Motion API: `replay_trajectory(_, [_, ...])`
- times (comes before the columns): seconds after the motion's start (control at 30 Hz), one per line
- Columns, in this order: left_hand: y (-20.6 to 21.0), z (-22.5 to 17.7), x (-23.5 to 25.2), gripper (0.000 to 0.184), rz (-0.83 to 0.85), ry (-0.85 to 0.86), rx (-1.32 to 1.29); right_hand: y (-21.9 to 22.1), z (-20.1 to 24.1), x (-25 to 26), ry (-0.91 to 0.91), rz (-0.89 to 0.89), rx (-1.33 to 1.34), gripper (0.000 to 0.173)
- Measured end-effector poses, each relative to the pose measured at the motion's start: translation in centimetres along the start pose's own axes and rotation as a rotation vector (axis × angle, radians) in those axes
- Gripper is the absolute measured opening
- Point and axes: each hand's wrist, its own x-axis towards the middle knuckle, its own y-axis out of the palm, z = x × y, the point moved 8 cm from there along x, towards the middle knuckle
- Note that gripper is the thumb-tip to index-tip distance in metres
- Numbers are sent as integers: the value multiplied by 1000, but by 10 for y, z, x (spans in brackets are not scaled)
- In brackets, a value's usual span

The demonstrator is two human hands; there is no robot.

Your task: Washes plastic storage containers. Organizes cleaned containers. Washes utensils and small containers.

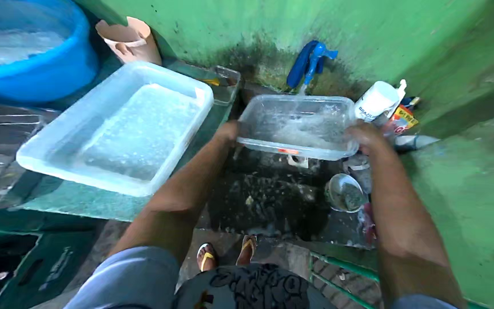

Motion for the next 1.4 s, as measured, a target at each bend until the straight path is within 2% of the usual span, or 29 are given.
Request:
replay_trajectory(0.1, [44,32,0,44,91,-69,156,-38,31,-18,-17,-71,-186,49])
replay_trajectory(0.23, [95,66,15,50,172,-160,122,-44,76,-65,-61,-159,-522,54])
replay_trajectory(0.3, [107,70,16,57,178,-200,90,-37,80,-79,-101,-178,-635,58])
replay_trajectory(0.4, [115,74,19,67,146,-257,-85,-26,76,-101,-172,-164,-670,64])
replay_trajectory(0.5, [112,67,26,79,145,-293,-269,-24,69,-116,-426,-154,-627,68])
replay_trajectory(0.53, [110,64,31,87,190,-296,-342,-26,65,-118,-546,-163,-584,66])
replay_trajectory(0.6, [101,50,39,99,294,-270,-487,-33,54,-123,-793,-206,-456,47])
replay_trajectory(0.67, [80,30,44,102,354,-214,-640,-41,41,-126,-1009,-317,-330,26])
replay_trajectory(0.73, [50,9,42,99,389,-134,-722,-46,27,-126,-1114,-482,-260,14])
replay_trajectory(0.8, [30,-9,33,87,460,-33,-650,-43,10,-114,-1072,-625,-181,8])
replay_trajectory(0.87, [22,-21,24,58,537,96,-470,-34,-11,-89,-866,-643,10,11])
replay_trajectory(0.93, [17,-19,24,38,499,142,-391,-16,-35,-60,-563,-508,449,22])
replay_trajectory(1.0, [12,-16,28,29,417,203,-372,13,-51,-35,-285,-328,845,33])
replay_trajectory(1.07, [5,-15,32,33,350,237,-299,42,-61,-13,-145,-138,958,45])
replay_trajectory(1.2, [-12,-21,38,38,237,234,-163,75,-57,13,-30,30,684,68])
replay_trajectory(1.27, [-20,-29,38,51,206,240,-152,84,-50,26,-31,17,654,72])
replay_trajectory(1.4, [-25,-65,24,65,139,342,-88,103,-48,48,18,-100,743,69])
